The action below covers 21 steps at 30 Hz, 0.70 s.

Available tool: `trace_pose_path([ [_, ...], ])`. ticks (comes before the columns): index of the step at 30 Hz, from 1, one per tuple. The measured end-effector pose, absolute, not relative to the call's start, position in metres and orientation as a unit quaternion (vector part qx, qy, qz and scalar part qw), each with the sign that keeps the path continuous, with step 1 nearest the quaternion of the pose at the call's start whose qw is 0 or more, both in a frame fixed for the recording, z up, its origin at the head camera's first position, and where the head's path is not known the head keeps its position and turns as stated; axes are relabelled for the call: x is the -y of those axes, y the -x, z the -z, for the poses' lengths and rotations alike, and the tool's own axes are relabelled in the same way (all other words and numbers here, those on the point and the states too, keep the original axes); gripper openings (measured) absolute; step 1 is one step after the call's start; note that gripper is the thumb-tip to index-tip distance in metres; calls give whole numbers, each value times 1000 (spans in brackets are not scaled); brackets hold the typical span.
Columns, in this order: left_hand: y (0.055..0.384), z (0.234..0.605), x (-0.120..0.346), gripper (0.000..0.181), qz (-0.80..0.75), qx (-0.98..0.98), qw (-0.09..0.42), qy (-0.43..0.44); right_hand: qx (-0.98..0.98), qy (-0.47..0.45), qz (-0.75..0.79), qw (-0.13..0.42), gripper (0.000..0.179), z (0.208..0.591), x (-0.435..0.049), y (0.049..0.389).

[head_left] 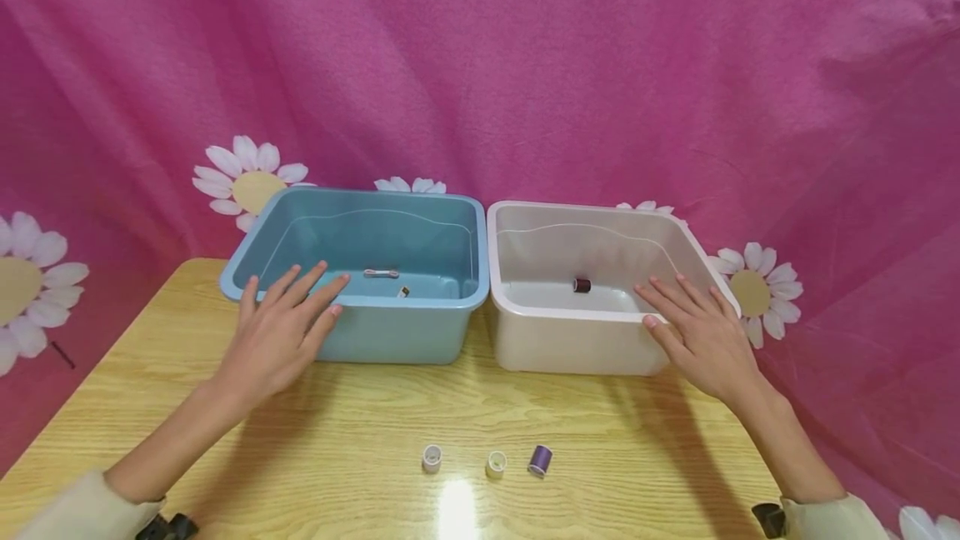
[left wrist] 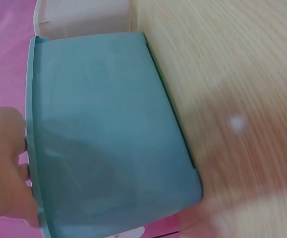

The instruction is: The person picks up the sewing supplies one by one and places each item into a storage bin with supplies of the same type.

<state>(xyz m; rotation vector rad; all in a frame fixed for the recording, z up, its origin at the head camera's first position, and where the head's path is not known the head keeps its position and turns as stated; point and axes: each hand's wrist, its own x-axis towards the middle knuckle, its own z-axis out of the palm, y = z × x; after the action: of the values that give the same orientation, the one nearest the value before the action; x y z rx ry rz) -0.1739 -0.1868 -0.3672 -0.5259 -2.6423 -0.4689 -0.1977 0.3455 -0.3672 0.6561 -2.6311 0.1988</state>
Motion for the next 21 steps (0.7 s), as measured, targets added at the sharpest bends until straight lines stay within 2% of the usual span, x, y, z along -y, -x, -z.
trace_pose_path([
  [10,177,374,185,40,185,929,261,185,947,-234,-85,204,49,368,-345,198],
  [21,179,381,183,41,190,922,281,185,942,-236,-109,212,48,363,-342,193],
])
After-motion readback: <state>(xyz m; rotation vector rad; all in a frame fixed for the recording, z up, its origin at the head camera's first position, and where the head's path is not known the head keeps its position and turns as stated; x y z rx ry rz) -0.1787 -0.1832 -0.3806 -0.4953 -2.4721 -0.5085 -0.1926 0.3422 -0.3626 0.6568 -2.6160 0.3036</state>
